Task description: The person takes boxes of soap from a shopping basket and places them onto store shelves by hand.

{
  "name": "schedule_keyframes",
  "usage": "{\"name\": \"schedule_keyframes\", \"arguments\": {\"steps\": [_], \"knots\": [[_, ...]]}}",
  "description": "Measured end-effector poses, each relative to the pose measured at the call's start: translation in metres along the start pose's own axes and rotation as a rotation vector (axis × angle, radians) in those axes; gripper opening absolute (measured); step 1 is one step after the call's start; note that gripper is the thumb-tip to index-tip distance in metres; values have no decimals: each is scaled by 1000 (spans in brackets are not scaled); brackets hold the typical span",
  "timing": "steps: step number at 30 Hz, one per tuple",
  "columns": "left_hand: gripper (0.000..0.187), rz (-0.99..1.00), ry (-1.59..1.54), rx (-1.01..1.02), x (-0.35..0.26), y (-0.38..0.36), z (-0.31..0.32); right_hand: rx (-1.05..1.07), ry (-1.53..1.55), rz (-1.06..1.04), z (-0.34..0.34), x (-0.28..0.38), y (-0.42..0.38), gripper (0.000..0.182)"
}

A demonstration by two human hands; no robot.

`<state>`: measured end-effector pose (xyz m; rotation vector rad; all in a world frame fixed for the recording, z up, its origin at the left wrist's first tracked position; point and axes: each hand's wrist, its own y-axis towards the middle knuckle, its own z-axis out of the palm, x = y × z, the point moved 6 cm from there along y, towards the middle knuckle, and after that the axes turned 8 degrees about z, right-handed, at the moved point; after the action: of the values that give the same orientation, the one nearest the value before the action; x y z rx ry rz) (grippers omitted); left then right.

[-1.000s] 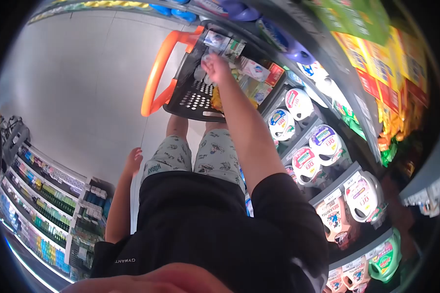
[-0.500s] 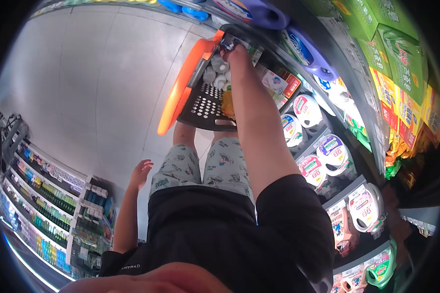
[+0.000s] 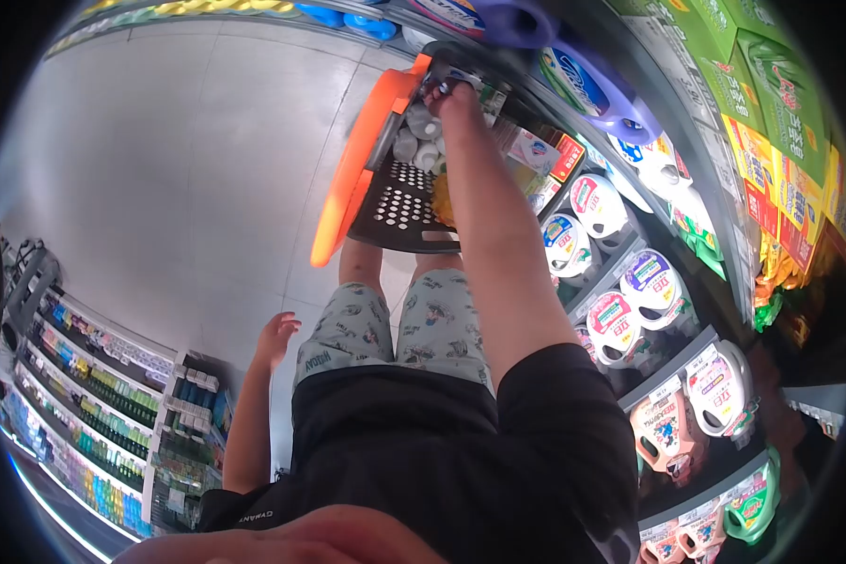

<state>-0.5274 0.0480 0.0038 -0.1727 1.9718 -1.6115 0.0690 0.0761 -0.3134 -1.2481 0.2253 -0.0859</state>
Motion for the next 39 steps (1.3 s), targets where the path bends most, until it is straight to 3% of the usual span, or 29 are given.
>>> {"name": "schedule_keyframes", "arguments": {"steps": [4, 8, 13, 17, 20, 23, 25, 28, 33, 38, 39], "knots": [[40, -68, -82, 14, 15, 8, 6, 57, 36, -67, 2, -2, -12, 12], [40, -82, -81, 31, 29, 15, 14, -37, -21, 92, 5, 8, -9, 15], [40, -88, -69, 71, 33, 18, 18, -13, 122, -13, 18, 6, -43, 16], [41, -74, -107, 63, 31, 22, 11, 18, 8, -23, -36, 20, 60, 18], [42, -79, -89, 58, 28, 22, 4, -2, -12, -101, -36, 0, 29, 28], [43, -48, -79, 66, 9, 26, -1, -3, -1, -283, -17, -25, -50, 41], [43, -3, -55, 86, 5, 30, -4, -156, -35, -397, -14, -45, -103, 45], [44, 23, 10, 83, -11, 42, -10, -319, -83, -403, -10, -68, -170, 46], [43, 169, 97, 83, -57, 55, -30, -324, -80, -439, -53, -81, -267, 43], [39, 353, 87, 94, -108, 74, -51, 35, -157, -433, -51, -100, -387, 16], [38, 304, -9, 86, -110, 85, -54, 121, -83, -443, -43, -104, -410, 15]]}}
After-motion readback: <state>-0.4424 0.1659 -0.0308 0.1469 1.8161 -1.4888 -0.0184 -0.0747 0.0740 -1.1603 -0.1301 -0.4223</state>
